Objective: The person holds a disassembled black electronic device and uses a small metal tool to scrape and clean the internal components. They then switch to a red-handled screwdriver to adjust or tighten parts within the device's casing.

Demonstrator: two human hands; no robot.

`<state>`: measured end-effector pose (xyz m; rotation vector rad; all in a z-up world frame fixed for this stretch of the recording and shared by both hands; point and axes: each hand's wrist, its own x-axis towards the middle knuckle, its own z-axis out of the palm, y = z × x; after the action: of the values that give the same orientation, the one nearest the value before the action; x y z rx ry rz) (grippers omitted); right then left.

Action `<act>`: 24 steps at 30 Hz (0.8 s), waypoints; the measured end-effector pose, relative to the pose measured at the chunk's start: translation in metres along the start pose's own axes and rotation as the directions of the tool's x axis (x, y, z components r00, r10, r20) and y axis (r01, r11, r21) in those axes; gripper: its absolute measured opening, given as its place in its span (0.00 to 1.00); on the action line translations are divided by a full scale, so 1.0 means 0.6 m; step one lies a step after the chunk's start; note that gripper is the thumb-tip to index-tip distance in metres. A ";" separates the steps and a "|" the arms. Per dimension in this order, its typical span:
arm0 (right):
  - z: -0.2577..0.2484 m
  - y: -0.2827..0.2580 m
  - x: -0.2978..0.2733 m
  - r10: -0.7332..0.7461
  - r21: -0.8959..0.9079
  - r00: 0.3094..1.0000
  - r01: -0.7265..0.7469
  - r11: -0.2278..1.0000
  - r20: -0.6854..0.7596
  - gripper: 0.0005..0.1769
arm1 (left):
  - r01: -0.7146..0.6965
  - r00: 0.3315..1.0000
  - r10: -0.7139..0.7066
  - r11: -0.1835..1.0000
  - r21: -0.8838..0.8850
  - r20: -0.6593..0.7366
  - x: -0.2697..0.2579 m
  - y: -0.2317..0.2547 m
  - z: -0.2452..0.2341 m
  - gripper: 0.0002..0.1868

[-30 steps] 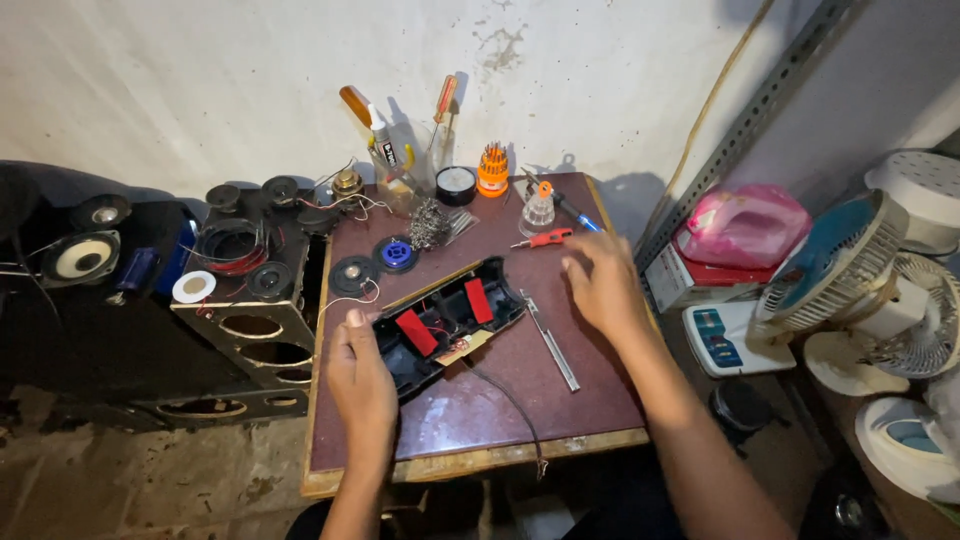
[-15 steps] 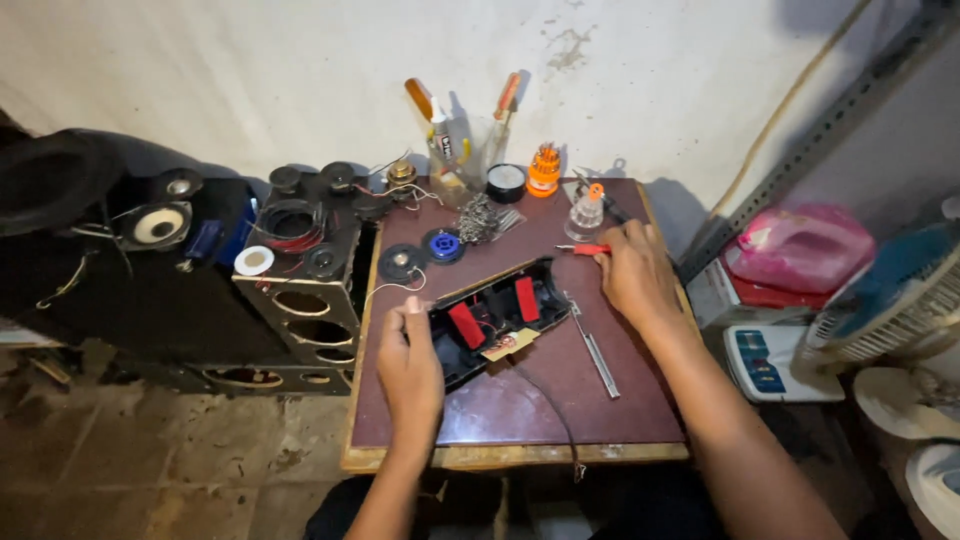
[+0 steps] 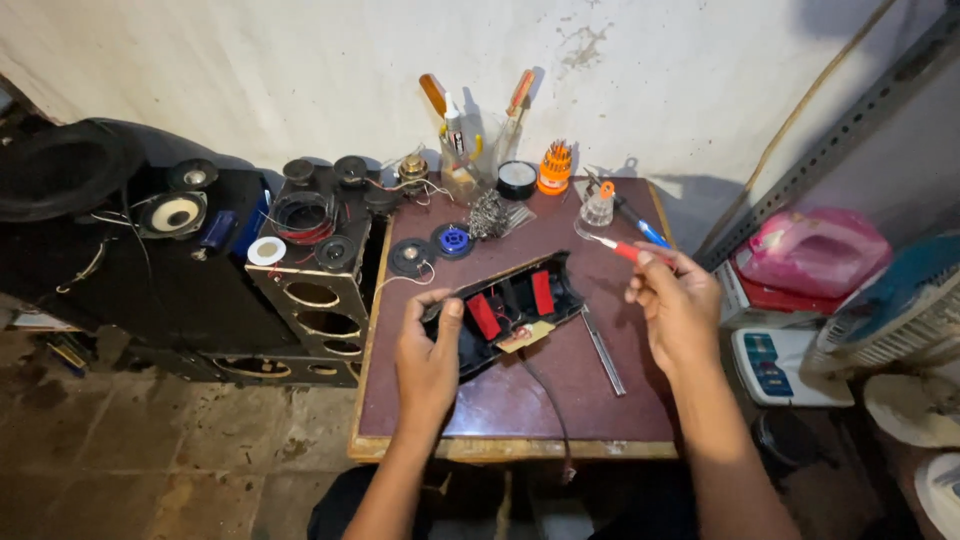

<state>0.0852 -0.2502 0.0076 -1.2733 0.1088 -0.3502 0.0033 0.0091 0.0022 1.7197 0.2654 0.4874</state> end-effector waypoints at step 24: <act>0.105 -0.009 -0.139 -0.490 -0.294 0.838 0.544 0.786 0.242 0.05 | -0.356 0.915 0.294 0.910 0.210 0.278 -0.017 -0.036 0.019 0.32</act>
<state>0.0228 -0.1673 0.0220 -1.6797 -0.3386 -0.7322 0.0014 -0.0007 -0.0222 2.0715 -0.1483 0.4972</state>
